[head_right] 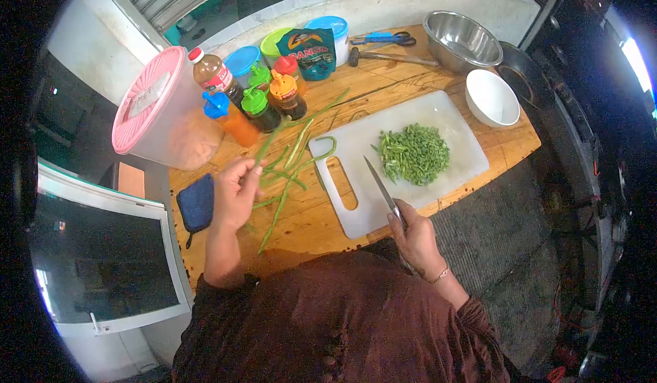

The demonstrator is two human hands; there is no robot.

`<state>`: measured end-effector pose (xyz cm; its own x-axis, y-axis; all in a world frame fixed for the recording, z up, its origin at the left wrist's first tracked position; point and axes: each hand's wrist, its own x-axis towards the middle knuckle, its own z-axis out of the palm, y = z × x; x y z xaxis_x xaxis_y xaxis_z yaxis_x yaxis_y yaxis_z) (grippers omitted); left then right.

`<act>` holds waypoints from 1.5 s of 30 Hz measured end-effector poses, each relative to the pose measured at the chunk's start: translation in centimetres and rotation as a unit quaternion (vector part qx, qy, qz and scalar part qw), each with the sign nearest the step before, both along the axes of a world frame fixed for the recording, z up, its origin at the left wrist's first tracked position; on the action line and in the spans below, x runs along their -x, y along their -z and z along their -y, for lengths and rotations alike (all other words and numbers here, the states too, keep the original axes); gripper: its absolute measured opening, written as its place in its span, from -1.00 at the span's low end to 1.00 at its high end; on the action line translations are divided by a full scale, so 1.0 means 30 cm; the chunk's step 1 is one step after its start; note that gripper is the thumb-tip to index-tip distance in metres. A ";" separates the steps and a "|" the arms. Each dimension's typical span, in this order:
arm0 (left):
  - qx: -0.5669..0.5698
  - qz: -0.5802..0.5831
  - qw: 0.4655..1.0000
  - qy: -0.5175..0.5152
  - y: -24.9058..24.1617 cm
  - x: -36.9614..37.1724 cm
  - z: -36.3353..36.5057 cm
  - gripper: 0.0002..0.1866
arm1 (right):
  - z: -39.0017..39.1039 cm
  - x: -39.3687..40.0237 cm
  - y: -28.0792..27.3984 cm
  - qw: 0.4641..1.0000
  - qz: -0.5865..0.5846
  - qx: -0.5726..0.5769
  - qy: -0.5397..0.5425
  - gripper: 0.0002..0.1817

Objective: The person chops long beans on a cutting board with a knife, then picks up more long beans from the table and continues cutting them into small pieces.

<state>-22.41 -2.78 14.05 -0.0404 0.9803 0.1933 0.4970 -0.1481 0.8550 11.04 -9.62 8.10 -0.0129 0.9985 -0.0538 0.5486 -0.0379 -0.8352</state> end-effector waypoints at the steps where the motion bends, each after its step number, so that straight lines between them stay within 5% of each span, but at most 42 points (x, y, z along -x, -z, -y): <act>1: 0.017 -0.002 1.000 -0.004 0.016 -0.033 0.012 -0.87 | -0.003 -0.005 0.008 1.000 0.000 -0.009 -0.004 -0.65; 10: -0.060 -0.194 0.976 0.081 0.202 -0.303 0.026 -0.73 | 0.001 -0.061 0.028 0.998 0.041 0.041 -0.036 -0.65; 14: 0.007 -0.275 0.953 0.129 0.292 -0.352 0.031 -0.71 | 0.008 -0.061 0.057 0.996 0.082 0.017 -0.034 -0.61; 23: -0.107 -0.214 0.959 0.152 0.303 -0.455 -0.062 -0.79 | 0.016 -0.042 0.040 0.997 0.071 -0.019 0.000 -0.60; 29: -0.084 -0.195 0.969 0.130 0.375 -0.492 -0.097 -0.82 | 0.046 -0.036 0.071 0.997 0.059 -0.040 -0.001 -0.60; 35: 0.133 0.019 0.984 0.117 0.300 -0.499 -0.109 -0.76 | 0.048 -0.047 0.054 0.997 0.051 -0.050 0.013 -0.57; 45: -0.074 -0.134 0.982 0.111 0.408 -0.558 -0.103 -0.74 | 0.052 0.054 0.122 0.959 0.274 -0.072 -0.014 -0.30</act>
